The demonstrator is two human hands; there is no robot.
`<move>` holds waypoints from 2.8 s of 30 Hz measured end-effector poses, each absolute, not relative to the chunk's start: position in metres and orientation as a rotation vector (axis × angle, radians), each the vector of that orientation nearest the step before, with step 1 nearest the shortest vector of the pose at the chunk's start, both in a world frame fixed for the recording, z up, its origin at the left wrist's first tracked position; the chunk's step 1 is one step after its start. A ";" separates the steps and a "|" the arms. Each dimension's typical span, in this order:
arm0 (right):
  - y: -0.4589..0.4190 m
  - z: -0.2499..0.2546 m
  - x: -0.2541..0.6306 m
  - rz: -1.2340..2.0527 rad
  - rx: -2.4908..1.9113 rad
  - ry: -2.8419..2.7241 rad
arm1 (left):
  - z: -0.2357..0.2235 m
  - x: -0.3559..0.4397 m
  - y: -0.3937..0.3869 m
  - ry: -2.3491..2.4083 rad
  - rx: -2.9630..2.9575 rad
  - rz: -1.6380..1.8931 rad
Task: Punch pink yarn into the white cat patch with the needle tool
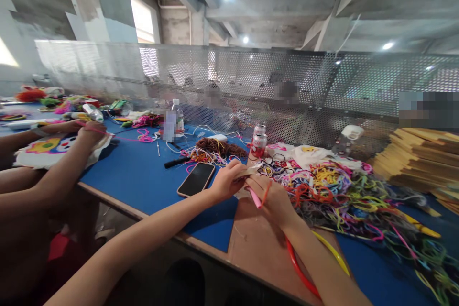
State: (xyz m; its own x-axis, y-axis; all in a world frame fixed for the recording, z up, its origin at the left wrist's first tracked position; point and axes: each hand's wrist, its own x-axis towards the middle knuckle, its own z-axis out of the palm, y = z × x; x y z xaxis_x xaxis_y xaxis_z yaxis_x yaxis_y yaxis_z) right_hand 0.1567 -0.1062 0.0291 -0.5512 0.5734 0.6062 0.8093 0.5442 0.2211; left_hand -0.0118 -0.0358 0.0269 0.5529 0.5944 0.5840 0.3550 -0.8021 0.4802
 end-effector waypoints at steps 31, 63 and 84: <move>-0.096 0.015 0.150 -0.231 -1.311 -2.046 | 0.010 -0.002 -0.016 0.628 1.444 0.731; -0.097 0.016 0.151 -0.093 -1.295 -1.906 | 0.011 -0.002 -0.009 0.602 1.603 0.759; -0.098 0.017 0.156 -0.038 -1.296 -1.929 | 0.007 -0.009 0.008 0.535 1.630 0.626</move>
State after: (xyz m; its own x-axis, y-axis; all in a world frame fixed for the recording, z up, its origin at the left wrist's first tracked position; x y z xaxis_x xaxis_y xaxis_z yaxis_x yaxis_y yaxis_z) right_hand 0.1559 -0.0976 0.0168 -0.1604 0.7675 0.6206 0.7915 0.4757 -0.3838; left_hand -0.0086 0.0083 0.0072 0.7456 0.6589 0.1001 -0.0042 -0.1455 0.9893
